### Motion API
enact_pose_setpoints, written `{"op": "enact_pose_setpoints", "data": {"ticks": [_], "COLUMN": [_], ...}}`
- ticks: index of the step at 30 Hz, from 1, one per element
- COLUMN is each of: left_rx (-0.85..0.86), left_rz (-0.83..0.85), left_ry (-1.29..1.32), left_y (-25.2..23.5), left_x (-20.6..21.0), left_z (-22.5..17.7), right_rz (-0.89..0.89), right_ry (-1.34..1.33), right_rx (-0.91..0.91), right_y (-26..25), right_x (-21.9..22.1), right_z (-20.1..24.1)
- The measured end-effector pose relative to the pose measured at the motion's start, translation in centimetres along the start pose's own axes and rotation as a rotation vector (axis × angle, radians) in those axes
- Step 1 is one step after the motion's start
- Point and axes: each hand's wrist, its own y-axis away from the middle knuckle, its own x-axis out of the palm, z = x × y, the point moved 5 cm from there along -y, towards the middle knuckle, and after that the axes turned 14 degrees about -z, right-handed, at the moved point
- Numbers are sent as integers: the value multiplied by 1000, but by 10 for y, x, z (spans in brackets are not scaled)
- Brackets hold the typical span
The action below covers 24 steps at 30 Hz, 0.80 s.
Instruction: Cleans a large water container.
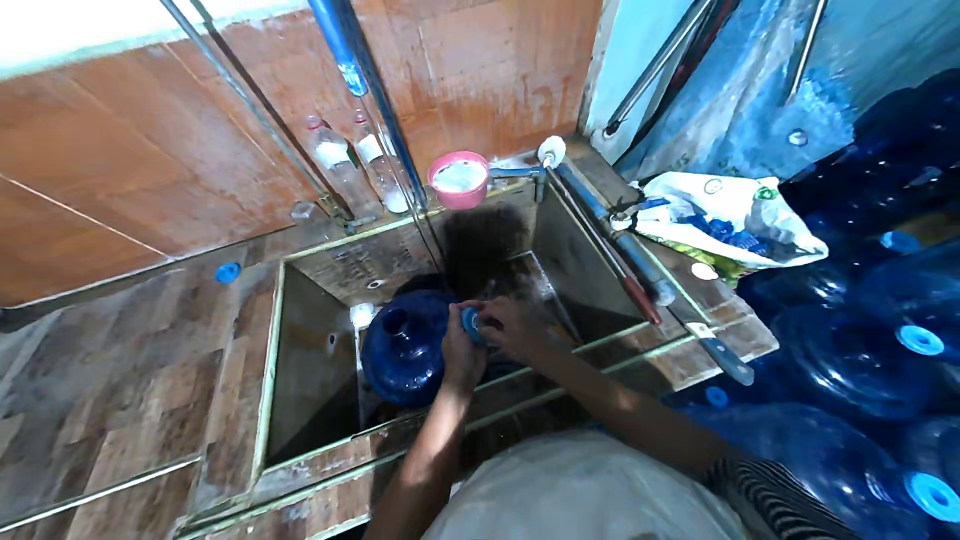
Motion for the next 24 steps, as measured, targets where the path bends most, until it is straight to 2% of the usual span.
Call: {"op": "enact_pose_setpoints", "data": {"ticks": [3, 7, 11, 14, 16, 20, 22, 24], "left_rx": [18, 77, 194, 246, 137, -132, -226, -312], "left_rz": [2, 31, 111, 129, 129, 106, 54, 30], "left_ry": [-56, -212, -564, -762, -765, -396, -301, -285], "left_y": [0, -2, -3, -9, -9, -5, -9, -14], "left_x": [4, 5, 3, -4, -9, -14, -17, -18], "left_z": [-2, -3, -9, -2, 5, 3, 0, 4], "right_rz": [3, 94, 126, 16, -36, -74, -121, -70], "right_ry": [50, 136, 226, 297, 349, 408, 292, 45], "right_rx": [-8, 36, 59, 38, 94, 479, 497, 446], "right_y": [-2, -7, -7, -6, -13, -31, -36, -31], "right_x": [3, 6, 14, 22, 19, -27, -37, -21], "right_z": [5, 9, 6, -11, -34, -92, -102, -95]}}
